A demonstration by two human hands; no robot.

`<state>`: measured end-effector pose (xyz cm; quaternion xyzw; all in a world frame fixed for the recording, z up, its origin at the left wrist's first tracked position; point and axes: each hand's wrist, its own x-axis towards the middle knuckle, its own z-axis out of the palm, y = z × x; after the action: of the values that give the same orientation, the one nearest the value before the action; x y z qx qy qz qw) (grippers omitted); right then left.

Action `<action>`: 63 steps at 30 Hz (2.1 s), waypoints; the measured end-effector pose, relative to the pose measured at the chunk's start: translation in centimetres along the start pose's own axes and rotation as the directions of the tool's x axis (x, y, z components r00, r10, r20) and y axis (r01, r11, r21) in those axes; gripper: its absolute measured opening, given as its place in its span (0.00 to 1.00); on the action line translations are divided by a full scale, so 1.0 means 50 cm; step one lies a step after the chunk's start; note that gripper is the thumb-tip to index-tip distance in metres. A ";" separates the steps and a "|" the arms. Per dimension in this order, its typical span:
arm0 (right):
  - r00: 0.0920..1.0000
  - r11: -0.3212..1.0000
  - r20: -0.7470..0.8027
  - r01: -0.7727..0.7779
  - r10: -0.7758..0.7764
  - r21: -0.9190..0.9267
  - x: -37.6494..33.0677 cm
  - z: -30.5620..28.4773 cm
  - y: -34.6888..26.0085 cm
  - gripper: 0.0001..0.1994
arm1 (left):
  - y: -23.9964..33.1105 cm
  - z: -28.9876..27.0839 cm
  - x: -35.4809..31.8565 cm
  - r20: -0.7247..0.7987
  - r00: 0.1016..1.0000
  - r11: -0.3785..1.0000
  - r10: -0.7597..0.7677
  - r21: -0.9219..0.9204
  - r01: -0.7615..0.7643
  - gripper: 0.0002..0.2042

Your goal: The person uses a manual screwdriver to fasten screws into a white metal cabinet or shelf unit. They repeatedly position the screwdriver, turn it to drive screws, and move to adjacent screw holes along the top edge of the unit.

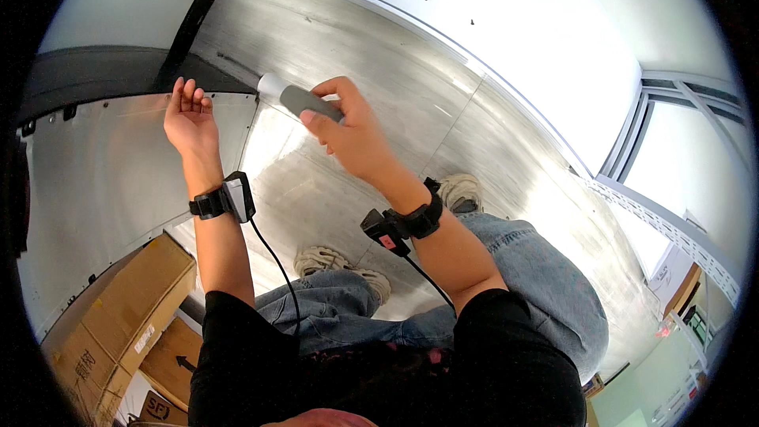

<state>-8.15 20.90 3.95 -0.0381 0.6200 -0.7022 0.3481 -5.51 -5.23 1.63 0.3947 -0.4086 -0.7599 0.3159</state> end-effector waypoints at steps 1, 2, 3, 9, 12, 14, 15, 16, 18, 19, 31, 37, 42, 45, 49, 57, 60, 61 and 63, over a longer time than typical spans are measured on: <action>0.999 0.999 -0.039 0.010 -0.009 0.042 -0.002 -0.017 -0.003 0.16 | -0.016 0.009 -0.004 0.037 0.999 0.999 0.007 0.043 -0.009 0.14; 0.997 0.996 -0.081 0.023 -0.016 0.084 -0.005 -0.034 -0.006 0.16 | -0.035 0.021 -0.008 0.076 0.997 0.996 0.012 0.085 -0.018 0.14; 0.993 0.991 -0.120 0.039 -0.023 0.128 -0.006 -0.047 -0.005 0.16 | -0.057 0.033 -0.011 0.117 0.993 0.987 -0.018 0.162 -0.001 0.14; 0.947 0.921 -0.322 0.123 0.003 0.370 -0.026 -0.147 0.025 0.20 | -0.204 0.233 -0.109 0.572 0.772 0.847 -0.276 0.524 -0.085 0.11; 0.890 0.896 -0.456 0.178 0.031 0.408 -0.054 -0.203 0.037 0.16 | -0.302 0.347 -0.139 0.710 0.639 0.791 -0.297 0.558 -0.253 0.12; 0.843 0.894 -0.537 0.221 0.026 0.390 -0.065 -0.241 0.051 0.15 | -0.372 0.412 -0.145 0.782 0.585 0.722 -0.213 0.530 -0.445 0.13; 0.816 0.893 -0.577 0.240 0.028 0.382 -0.071 -0.259 0.059 0.14 | -0.407 0.438 -0.153 0.816 0.550 0.677 -0.178 0.507 -0.533 0.13; 0.796 0.895 -0.605 0.242 0.037 0.374 -0.076 -0.273 0.064 0.14 | -0.430 0.457 -0.164 0.834 0.523 0.611 -0.174 0.508 -0.607 0.14; 0.757 0.903 -0.651 0.241 0.056 0.357 -0.081 -0.296 0.071 0.13 | -0.471 0.487 -0.183 0.866 0.472 0.463 -0.166 0.491 -0.738 0.14; 0.746 0.898 -0.664 0.258 0.049 0.356 -0.082 -0.305 0.073 0.13 | -0.488 0.495 -0.190 0.873 0.469 0.477 -0.137 0.473 -0.741 0.15; 0.692 0.919 -0.722 0.280 0.008 0.278 -0.088 -0.312 0.082 0.13 | -0.517 0.523 -0.201 0.866 0.464 0.031 -0.185 0.477 -0.878 0.14; 0.859 0.977 -0.478 0.212 -0.181 0.010 -0.058 -0.245 0.031 0.16 | -0.344 0.349 -0.159 0.553 0.578 0.789 -0.600 0.527 0.315 0.06; 0.988 0.978 -0.080 0.114 -0.129 -0.172 -0.006 -0.108 -0.003 0.22 | -0.168 0.121 -0.101 0.353 0.791 0.863 -0.499 0.120 0.491 0.04; 0.977 0.945 0.207 0.121 -0.059 -0.303 0.012 -0.036 -0.011 0.22 | -0.112 -0.014 -0.104 0.256 0.882 0.905 -0.395 -0.058 0.422 0.07; 0.893 0.935 0.450 0.163 -0.004 -0.315 0.036 0.053 -0.008 0.20 | -0.061 -0.180 -0.136 0.054 0.936 0.860 -0.347 -0.380 0.341 0.07; 0.767 0.925 0.637 0.183 0.077 -0.333 -0.003 0.100 0.023 0.16 | 0.009 -0.311 -0.268 -0.071 0.973 0.739 -0.220 -0.663 0.118 0.06; 0.738 0.930 0.667 0.169 0.099 -0.325 0.001 0.094 0.029 0.17 | 0.012 -0.310 -0.276 -0.062 0.976 0.731 -0.207 -0.674 0.112 0.05; 0.733 0.933 0.673 0.169 0.096 -0.317 0.004 0.095 0.028 0.17 | 0.014 -0.306 -0.274 -0.048 0.977 0.729 -0.207 -0.674 0.121 0.05; 0.732 0.940 0.676 0.169 0.082 -0.298 0.005 0.096 0.029 0.17 | 0.016 -0.299 -0.273 -0.035 0.978 0.726 -0.204 -0.676 0.127 0.04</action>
<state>-5.35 16.73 3.64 -0.3661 0.5598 -0.5297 0.5215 14.11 -0.23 1.69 0.3295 -0.0540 -0.8586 0.3889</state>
